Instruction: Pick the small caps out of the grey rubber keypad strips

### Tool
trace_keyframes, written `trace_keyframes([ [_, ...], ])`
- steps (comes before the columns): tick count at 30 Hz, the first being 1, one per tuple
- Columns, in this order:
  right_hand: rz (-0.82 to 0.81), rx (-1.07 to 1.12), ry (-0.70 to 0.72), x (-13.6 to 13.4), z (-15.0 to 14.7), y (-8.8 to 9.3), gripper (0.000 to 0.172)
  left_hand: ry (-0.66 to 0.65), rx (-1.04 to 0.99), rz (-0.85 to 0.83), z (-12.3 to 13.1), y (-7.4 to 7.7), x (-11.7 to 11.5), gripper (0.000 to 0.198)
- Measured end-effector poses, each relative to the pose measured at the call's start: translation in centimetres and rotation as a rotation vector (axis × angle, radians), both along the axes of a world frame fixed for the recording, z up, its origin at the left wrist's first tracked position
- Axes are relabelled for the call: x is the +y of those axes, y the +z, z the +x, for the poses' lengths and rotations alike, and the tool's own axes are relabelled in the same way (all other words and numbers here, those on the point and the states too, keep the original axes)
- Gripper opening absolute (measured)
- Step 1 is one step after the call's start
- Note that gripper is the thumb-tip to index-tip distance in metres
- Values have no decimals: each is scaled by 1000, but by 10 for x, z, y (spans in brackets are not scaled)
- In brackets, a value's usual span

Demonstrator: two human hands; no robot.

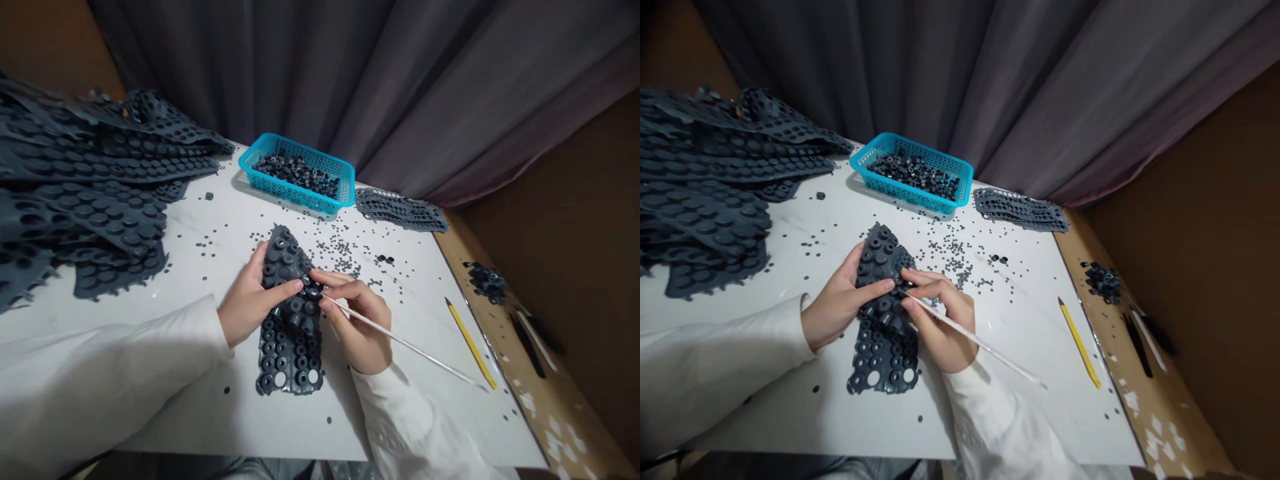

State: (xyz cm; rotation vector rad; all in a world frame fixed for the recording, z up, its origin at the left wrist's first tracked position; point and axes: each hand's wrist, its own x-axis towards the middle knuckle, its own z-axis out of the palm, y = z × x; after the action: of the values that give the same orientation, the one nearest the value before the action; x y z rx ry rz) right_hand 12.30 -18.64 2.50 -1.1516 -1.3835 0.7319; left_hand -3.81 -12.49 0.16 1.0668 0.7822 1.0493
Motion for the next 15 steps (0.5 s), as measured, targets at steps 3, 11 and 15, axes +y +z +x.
trace_keyframes([
  [3, 28, -22, 16, 0, -1, -2, 11, 5, 5, -8, 0, -1, 0, 59],
  [11, 80, -47, 13, 0, -3, -7, 16, 9, 20, -7, 0, -1, -1, 60],
  [15, 93, -54, -7, 1, -4, -9, 15, -2, 2, -1, 0, 0, -2, 57],
])
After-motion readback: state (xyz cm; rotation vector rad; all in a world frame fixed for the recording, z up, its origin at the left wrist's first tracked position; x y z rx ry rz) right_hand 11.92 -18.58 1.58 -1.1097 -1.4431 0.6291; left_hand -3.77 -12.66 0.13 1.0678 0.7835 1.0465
